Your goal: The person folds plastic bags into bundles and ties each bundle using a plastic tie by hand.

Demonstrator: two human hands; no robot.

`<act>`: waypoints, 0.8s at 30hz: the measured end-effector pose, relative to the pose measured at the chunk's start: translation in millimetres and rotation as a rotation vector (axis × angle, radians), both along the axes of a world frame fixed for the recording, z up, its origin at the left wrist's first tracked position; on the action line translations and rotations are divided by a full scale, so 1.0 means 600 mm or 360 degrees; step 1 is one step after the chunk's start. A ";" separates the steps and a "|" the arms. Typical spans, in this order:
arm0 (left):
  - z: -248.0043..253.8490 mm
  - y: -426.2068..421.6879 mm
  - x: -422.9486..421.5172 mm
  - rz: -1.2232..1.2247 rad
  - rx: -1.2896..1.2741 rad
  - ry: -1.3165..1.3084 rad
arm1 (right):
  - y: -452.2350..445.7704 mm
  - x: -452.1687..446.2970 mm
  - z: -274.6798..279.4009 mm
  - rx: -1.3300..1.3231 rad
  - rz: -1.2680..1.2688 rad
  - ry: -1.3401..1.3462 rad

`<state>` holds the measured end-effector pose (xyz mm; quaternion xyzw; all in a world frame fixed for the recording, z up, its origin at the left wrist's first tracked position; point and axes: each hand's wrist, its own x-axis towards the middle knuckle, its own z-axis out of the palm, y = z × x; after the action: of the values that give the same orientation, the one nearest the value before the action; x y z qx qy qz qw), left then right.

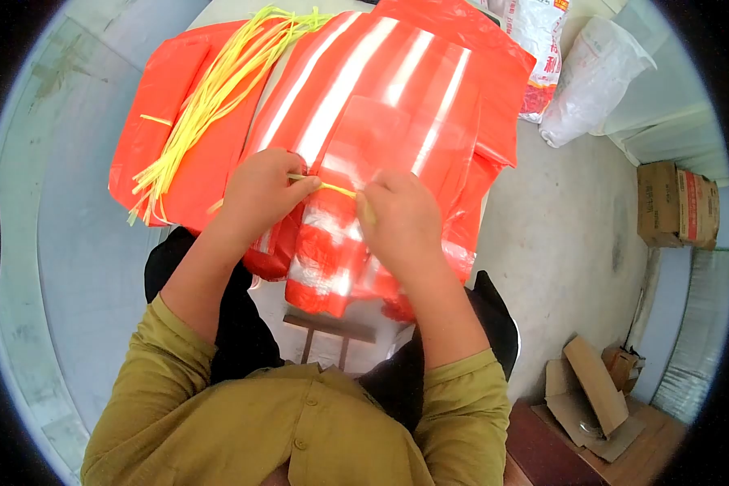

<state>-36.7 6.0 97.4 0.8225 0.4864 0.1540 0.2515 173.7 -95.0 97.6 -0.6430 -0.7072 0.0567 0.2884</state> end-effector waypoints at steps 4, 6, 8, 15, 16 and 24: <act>0.001 -0.003 0.007 -0.0042 0.0097 0.0225 | 0.002 -0.002 -0.005 -0.0097 -0.0043 0.0103; -0.002 -0.004 0.011 -0.0069 0.0125 0.0284 | 0.001 -0.010 0.003 -0.0144 -0.0049 0.0378; -0.004 -0.005 0.014 -0.0094 0.0145 0.0313 | 0.003 -0.019 0.000 -0.0178 0.0000 0.0668; -0.025 -0.011 0.018 -0.0149 0.0214 0.0235 | 0.017 -0.029 -0.013 -0.0782 -0.0054 0.1480; -0.023 -0.012 0.016 -0.0153 0.0212 0.0178 | 0.019 -0.028 -0.015 -0.0840 -0.0111 0.1517; 0.013 -0.011 -0.011 -0.0337 -0.0865 -0.0841 | 0.021 -0.035 -0.010 -0.0788 -0.0103 0.0957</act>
<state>-43.4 -0.6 105.3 0.7034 0.3404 0.1992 0.5913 152.7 -82.2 91.4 -0.6699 -0.5353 0.4023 0.3207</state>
